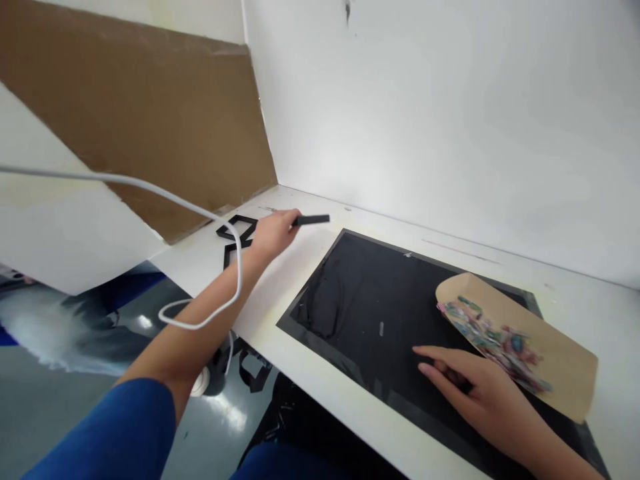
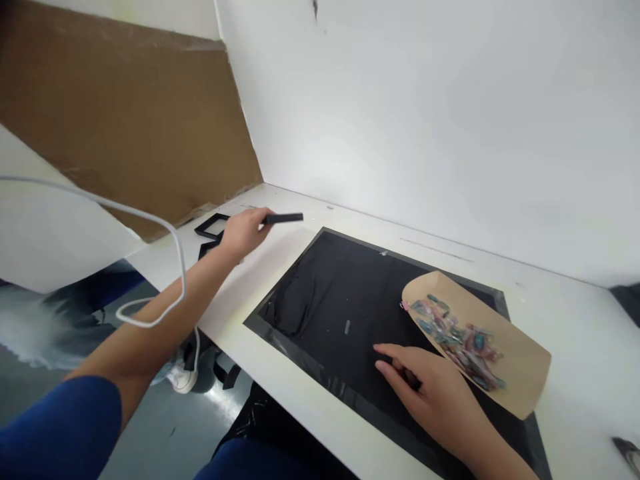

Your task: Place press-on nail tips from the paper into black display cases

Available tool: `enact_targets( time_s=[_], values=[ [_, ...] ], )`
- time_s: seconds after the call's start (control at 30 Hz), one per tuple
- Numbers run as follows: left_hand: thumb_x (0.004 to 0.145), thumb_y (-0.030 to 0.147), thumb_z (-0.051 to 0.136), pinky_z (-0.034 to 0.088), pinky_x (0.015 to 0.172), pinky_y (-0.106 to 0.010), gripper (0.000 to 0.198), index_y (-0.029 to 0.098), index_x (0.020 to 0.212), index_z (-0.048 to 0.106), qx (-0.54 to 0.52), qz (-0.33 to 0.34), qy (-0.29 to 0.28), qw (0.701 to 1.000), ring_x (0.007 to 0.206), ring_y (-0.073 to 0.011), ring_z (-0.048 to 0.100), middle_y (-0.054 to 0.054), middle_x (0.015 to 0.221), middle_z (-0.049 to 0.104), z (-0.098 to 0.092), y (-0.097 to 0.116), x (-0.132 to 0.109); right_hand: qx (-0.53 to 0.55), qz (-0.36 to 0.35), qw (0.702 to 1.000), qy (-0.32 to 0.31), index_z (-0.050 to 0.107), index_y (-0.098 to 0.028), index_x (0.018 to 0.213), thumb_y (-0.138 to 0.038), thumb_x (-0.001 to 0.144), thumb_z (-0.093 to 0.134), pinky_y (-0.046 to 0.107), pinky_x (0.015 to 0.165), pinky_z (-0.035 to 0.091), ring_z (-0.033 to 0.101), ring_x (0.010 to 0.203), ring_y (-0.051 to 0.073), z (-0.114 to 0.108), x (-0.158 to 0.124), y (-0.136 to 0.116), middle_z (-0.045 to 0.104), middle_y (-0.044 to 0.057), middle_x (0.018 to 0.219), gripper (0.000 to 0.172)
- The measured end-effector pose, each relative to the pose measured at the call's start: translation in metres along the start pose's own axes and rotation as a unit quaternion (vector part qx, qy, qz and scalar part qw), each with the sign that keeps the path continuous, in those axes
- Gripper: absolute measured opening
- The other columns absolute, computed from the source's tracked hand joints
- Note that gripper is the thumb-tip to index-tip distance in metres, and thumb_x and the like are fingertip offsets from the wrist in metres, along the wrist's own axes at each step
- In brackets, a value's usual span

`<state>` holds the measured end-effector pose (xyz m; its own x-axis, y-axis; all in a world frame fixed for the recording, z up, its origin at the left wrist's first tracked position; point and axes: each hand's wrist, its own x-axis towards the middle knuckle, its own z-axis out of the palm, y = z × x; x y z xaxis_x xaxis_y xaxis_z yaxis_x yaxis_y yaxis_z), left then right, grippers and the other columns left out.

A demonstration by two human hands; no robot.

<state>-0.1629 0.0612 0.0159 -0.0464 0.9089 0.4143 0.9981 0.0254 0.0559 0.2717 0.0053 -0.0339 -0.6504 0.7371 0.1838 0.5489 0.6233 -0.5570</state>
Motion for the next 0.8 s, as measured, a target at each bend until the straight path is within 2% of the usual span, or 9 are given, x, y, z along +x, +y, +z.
enact_targets(
  time_s=[0.07,0.2,0.33,0.43,0.53,0.63,0.8],
  values=[
    [0.097,0.038,0.061,0.058,0.094,-0.045,0.036,0.016,0.127,0.059,0.011,-0.063,-0.003,0.998,0.110,-0.0230,0.064,-0.011,0.127,0.062,0.001,-0.022,0.016,-0.002,0.001,1.000,-0.003,0.076,-0.026,0.111,-0.042,0.096,0.059,0.025,0.049,0.055,0.068,0.059,0.017,0.002,0.001,0.000,0.073,0.002,0.074,0.027],
    [0.097,0.038,0.061,0.058,0.094,-0.045,0.036,0.017,0.126,0.059,0.009,-0.129,-0.029,0.991,0.111,-0.0229,0.064,-0.011,0.128,0.062,0.009,-0.053,0.039,-0.048,-0.019,0.998,0.020,0.076,-0.024,0.109,-0.040,0.097,0.057,0.026,0.050,0.056,0.066,0.054,0.016,0.010,0.005,-0.003,0.070,0.001,0.065,0.028],
    [0.097,0.038,0.061,0.058,0.094,-0.045,0.037,0.016,0.127,0.058,-0.006,-0.167,-0.064,0.984,0.111,-0.0233,0.064,-0.011,0.128,0.062,0.022,-0.077,0.053,-0.127,-0.065,0.989,0.034,0.074,-0.021,0.114,-0.034,0.099,0.052,0.030,0.060,0.060,0.072,0.065,0.019,0.018,0.009,-0.011,0.075,0.005,0.079,0.029],
    [0.097,0.038,0.062,0.058,0.094,-0.045,0.038,0.016,0.127,0.058,-0.020,-0.171,-0.084,0.981,0.111,-0.0235,0.064,-0.011,0.128,0.062,0.025,-0.096,0.056,-0.140,-0.069,0.987,0.027,0.072,-0.022,0.115,-0.032,0.100,0.051,0.029,0.058,0.060,0.075,0.072,0.020,0.017,0.010,-0.015,0.077,0.007,0.087,0.029],
    [0.097,0.038,0.062,0.058,0.094,-0.046,0.038,0.016,0.128,0.058,-0.031,-0.167,-0.084,0.982,0.111,-0.0237,0.064,-0.011,0.128,0.061,0.019,-0.118,0.045,-0.144,-0.077,0.986,0.023,0.071,-0.021,0.117,-0.030,0.099,0.051,0.030,0.063,0.062,0.076,0.076,0.020,0.016,0.010,-0.012,0.078,0.007,0.091,0.028],
    [0.097,0.038,0.062,0.057,0.095,-0.047,0.039,0.016,0.128,0.058,-0.042,-0.177,-0.075,0.981,0.113,-0.0243,0.063,-0.011,0.129,0.061,0.010,-0.143,0.020,-0.153,-0.089,0.984,0.013,0.068,-0.022,0.121,-0.028,0.100,0.049,0.033,0.069,0.063,0.077,0.079,0.020,0.017,0.008,-0.007,0.079,0.006,0.096,0.029],
    [0.097,0.038,0.062,0.058,0.094,-0.046,0.038,0.015,0.127,0.058,-0.076,-0.260,-0.069,0.960,0.111,-0.0241,0.064,-0.010,0.128,0.062,0.001,-0.170,-0.023,-0.162,-0.091,0.983,0.010,0.065,-0.024,0.125,-0.029,0.100,0.050,0.031,0.069,0.063,0.076,0.080,0.019,0.020,0.007,-0.002,0.078,0.004,0.096,0.030]
  ],
)
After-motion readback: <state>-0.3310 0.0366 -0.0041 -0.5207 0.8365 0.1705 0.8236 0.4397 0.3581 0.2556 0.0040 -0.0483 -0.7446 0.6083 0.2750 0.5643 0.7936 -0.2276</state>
